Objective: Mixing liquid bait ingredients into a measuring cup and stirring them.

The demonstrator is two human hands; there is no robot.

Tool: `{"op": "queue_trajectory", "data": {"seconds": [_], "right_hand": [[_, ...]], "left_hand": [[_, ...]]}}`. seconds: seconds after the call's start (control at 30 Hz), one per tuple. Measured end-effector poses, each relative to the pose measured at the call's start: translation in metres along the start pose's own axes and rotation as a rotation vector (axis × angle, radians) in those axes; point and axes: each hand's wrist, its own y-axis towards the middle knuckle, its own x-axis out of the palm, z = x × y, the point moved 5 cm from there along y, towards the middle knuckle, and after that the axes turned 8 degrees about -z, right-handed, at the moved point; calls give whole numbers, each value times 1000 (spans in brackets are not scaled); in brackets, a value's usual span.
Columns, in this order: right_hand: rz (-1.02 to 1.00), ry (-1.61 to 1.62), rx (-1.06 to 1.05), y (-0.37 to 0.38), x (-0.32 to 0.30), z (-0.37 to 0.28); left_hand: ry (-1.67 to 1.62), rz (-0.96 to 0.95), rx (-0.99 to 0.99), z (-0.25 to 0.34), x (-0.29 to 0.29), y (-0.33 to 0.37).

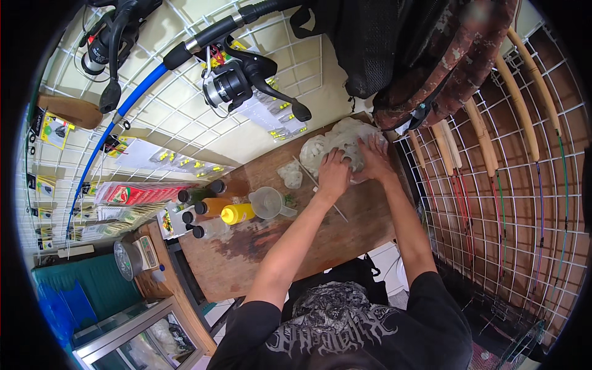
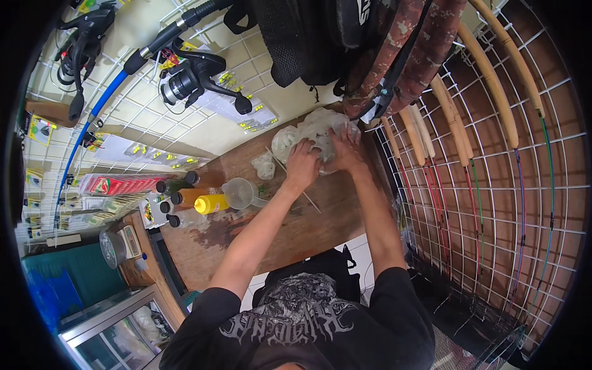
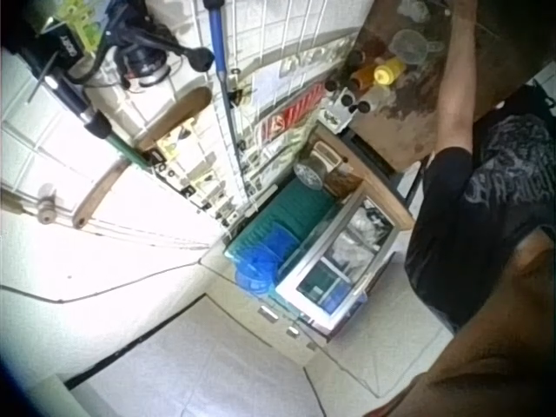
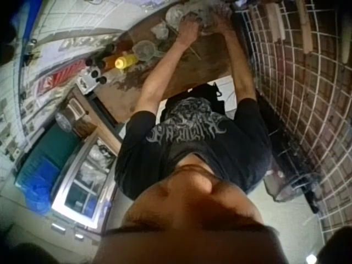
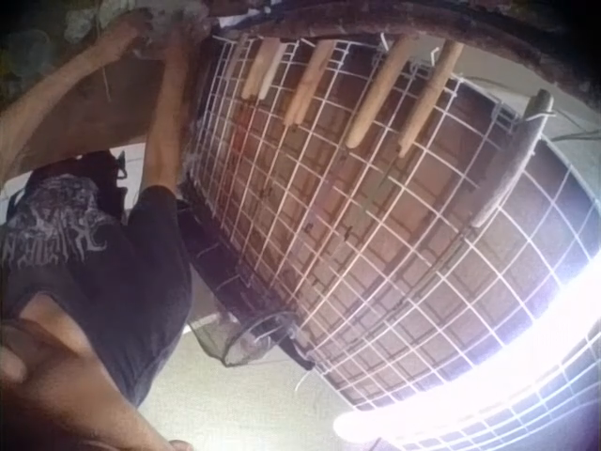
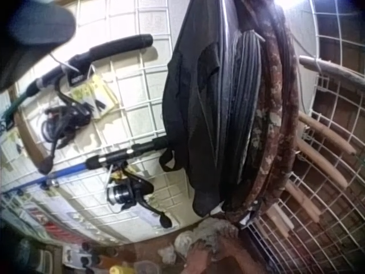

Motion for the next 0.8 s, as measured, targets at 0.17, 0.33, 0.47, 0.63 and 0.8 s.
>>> {"op": "queue_trajectory", "data": {"seconds": [0.17,0.33,0.47,0.63,0.8], "right_hand": [[496,452,-174,12,-6,16],[475,159,-222,20,-4,-20],[481,106,-164,33,3,-17],[633,586,-140,13,4,0],[420,1675,-92,-44,65,14]], "left_hand": [[-383,370,122,14,-25,-32],[-547,256,-109,10,-9,-97],[-762,25,-299,-2,10,-131],[-724,20,-340,-24,11,-153],[-736,41,-367,-38,21,-166]]}}
